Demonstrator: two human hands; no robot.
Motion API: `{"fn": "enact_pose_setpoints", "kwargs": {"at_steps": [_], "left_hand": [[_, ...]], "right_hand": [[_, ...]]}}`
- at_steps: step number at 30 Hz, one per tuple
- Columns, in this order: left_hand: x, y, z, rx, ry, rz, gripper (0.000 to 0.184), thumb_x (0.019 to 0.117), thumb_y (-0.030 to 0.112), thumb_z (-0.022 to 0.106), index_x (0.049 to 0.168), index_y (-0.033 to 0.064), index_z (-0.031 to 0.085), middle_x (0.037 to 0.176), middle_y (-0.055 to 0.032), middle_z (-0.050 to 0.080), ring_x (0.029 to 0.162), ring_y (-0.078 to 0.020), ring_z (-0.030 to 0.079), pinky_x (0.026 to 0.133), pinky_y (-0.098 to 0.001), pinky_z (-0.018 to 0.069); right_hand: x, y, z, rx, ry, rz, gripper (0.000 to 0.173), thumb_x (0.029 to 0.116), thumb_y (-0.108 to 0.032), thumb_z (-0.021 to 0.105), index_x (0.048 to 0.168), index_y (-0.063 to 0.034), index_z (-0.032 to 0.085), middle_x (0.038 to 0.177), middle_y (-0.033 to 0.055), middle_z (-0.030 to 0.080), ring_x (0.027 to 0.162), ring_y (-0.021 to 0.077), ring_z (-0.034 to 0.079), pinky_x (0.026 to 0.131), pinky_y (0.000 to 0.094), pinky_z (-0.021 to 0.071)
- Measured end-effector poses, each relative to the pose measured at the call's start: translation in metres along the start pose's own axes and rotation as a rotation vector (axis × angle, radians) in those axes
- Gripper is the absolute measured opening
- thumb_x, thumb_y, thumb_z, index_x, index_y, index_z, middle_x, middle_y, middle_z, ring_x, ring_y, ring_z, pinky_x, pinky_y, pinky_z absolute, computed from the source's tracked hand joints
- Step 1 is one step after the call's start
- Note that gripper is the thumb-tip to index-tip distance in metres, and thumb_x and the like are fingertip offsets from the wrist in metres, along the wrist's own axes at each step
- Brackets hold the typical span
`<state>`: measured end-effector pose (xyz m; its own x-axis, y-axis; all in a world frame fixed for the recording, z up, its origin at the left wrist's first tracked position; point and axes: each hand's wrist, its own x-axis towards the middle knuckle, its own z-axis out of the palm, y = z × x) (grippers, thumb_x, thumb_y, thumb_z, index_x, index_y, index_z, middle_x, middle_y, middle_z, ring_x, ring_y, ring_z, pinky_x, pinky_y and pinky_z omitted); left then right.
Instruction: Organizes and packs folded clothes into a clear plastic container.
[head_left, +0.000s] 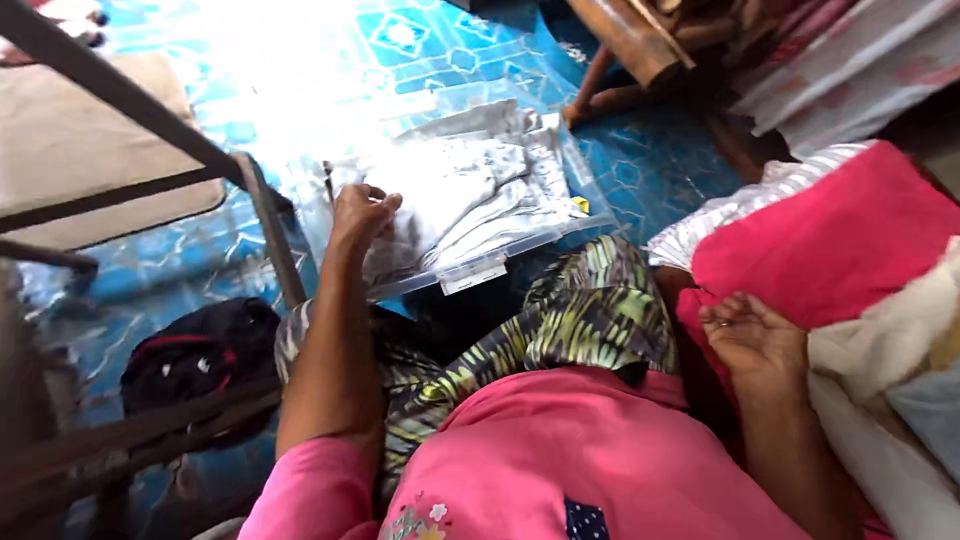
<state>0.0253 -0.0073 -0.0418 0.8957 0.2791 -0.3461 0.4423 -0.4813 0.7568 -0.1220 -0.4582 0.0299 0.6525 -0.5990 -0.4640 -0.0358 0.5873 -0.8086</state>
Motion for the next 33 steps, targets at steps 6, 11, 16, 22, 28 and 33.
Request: {"fn": "enact_pose_setpoints", "kwargs": {"at_steps": [6,11,16,22,28,33], "left_hand": [[-0.016,0.02,-0.018,0.283,0.087,-0.028,0.057,0.1,0.024,0.067,0.136,-0.0169,0.049,0.134,-0.0407,0.053,0.131,-0.0534,0.05,0.109,-0.065,0.0384],[-0.011,0.026,0.009,0.305,0.16,-0.193,0.084,0.0958,0.022,0.071,0.151,-0.0149,0.021,0.146,-0.0431,0.037,0.128,-0.055,0.052,0.104,-0.06,0.0467],[-0.01,0.022,0.007,0.253,0.176,-0.262,0.065,0.0958,0.021,0.069,0.141,-0.0153,0.04,0.137,-0.0368,0.053,0.129,-0.0493,0.054,0.104,-0.0622,0.0452],[-0.013,0.027,-0.008,0.295,0.11,-0.065,0.046,0.0954,0.016,0.069,0.129,-0.0127,0.056,0.131,-0.0356,0.058,0.127,-0.0514,0.054,0.103,-0.0675,0.0419],[-0.069,0.084,-0.038,0.32,0.158,0.604,0.031,0.0937,0.014,0.071,0.113,-0.0094,0.066,0.111,-0.032,0.065,0.108,-0.0497,0.063,0.093,-0.0668,0.0454],[-0.145,0.12,-0.012,0.282,0.034,1.258,0.015,0.087,0.012,0.068,0.1,0.0053,0.073,0.095,-0.0183,0.065,0.07,-0.0319,0.065,0.054,-0.0477,0.0503]], "right_hand": [[0.006,0.027,0.044,-0.206,-0.147,0.064,0.038,0.1097,-0.013,0.03,0.081,-0.0141,0.055,0.059,-0.0053,0.056,0.051,0.0083,0.058,0.059,0.0261,0.0578],[0.01,0.042,0.058,-0.296,-0.202,0.058,0.035,0.1085,-0.01,0.033,0.081,-0.0148,0.055,0.059,-0.0055,0.056,0.05,0.0084,0.057,0.058,0.0273,0.0581],[0.016,0.046,0.059,-0.337,-0.198,0.06,0.034,0.1084,-0.008,0.035,0.082,-0.0149,0.055,0.058,-0.0066,0.056,0.049,0.0067,0.057,0.056,0.0254,0.0576],[0.019,0.049,0.059,-0.531,-0.416,-0.199,0.021,0.1018,0.002,0.04,0.097,-0.0087,0.057,0.066,-0.0065,0.063,0.055,0.0079,0.064,0.06,0.0269,0.061],[0.027,0.033,0.096,-1.114,-0.844,-0.98,0.092,0.0875,-0.031,0.077,0.151,0.0144,0.028,0.15,0.0305,0.046,0.14,0.0332,0.047,0.111,0.0454,0.0441],[0.029,0.036,0.148,-0.939,-1.14,-1.407,0.11,0.0832,-0.05,0.079,0.155,0.0112,0.023,0.157,0.0317,0.033,0.147,0.034,0.035,0.12,0.0452,0.0308]]}}
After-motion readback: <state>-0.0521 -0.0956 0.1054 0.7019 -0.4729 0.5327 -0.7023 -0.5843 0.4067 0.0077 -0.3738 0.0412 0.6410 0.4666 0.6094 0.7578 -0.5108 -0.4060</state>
